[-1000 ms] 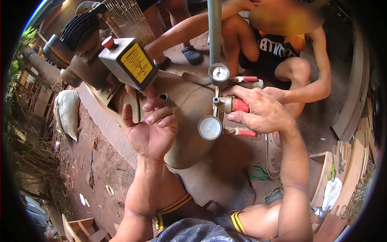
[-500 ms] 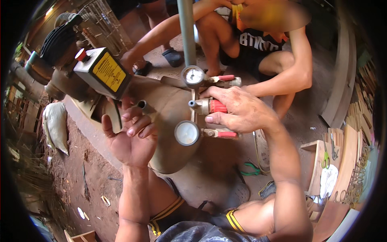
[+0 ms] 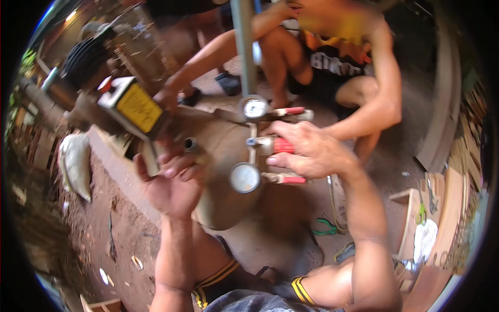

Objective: Assembling and checking the pressure regulator manifold on an air compressor tank.

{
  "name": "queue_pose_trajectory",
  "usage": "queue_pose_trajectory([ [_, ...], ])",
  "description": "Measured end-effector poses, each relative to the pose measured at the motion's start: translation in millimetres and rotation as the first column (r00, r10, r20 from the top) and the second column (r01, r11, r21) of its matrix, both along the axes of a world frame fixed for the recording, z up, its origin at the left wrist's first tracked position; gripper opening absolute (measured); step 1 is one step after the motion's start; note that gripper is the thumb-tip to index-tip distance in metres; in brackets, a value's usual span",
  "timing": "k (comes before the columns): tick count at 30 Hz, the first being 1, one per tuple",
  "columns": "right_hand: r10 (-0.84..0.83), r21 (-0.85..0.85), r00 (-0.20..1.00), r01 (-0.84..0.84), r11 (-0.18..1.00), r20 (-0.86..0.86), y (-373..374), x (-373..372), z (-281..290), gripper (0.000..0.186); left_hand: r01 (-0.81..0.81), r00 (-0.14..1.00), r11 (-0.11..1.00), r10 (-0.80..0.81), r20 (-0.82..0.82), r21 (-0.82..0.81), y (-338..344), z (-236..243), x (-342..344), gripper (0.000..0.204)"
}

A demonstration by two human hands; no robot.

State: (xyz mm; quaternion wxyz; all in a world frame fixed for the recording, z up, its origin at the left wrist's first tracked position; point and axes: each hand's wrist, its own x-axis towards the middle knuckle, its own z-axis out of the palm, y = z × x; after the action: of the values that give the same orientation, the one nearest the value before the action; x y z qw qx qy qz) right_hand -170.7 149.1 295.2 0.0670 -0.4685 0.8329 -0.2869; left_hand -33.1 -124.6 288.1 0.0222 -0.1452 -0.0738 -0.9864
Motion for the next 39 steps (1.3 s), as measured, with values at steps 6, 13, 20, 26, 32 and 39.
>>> queue_pose_trajectory([
  [6, -0.01, -0.002, 0.997, 0.01, 1.0, 0.071, -2, 0, 9, 0.053, 0.018, 1.0, 1.0, -0.018, 0.016, 0.001, 1, -5, 1, 0.059],
  [13, -0.03, -0.03, 0.999, 0.031, 0.999, 0.04, 0, 3, 12, 0.05, -0.19, 0.921, 0.905, 0.298, 0.25, -0.38, -1, 2, 7, 0.053],
  [20, 0.029, -0.179, 0.997, -0.016, 0.984, 0.07, 5, -3, 22, 0.044, -0.552, 0.189, -0.576, 0.618, -0.763, -0.603, -23, 70, 34, 0.023],
  [26, 0.048, -0.22, 0.998, -0.037, 0.975, 0.044, 7, 1, 23, 0.046, -0.103, 0.514, -0.967, -0.251, -0.82, 0.231, -49, 160, 16, 0.111],
  [32, 0.056, -0.193, 0.997, -0.046, 0.98, 0.044, 7, 4, 26, 0.047, -0.185, 0.473, -0.951, -0.307, -0.826, 0.248, -56, 139, -3, 0.134],
  [39, 0.05, -0.161, 0.997, -0.039, 0.986, 0.064, 8, 4, 27, 0.047, -0.177, 0.416, -0.959, -0.276, -0.867, 0.221, -63, 127, -6, 0.115],
])
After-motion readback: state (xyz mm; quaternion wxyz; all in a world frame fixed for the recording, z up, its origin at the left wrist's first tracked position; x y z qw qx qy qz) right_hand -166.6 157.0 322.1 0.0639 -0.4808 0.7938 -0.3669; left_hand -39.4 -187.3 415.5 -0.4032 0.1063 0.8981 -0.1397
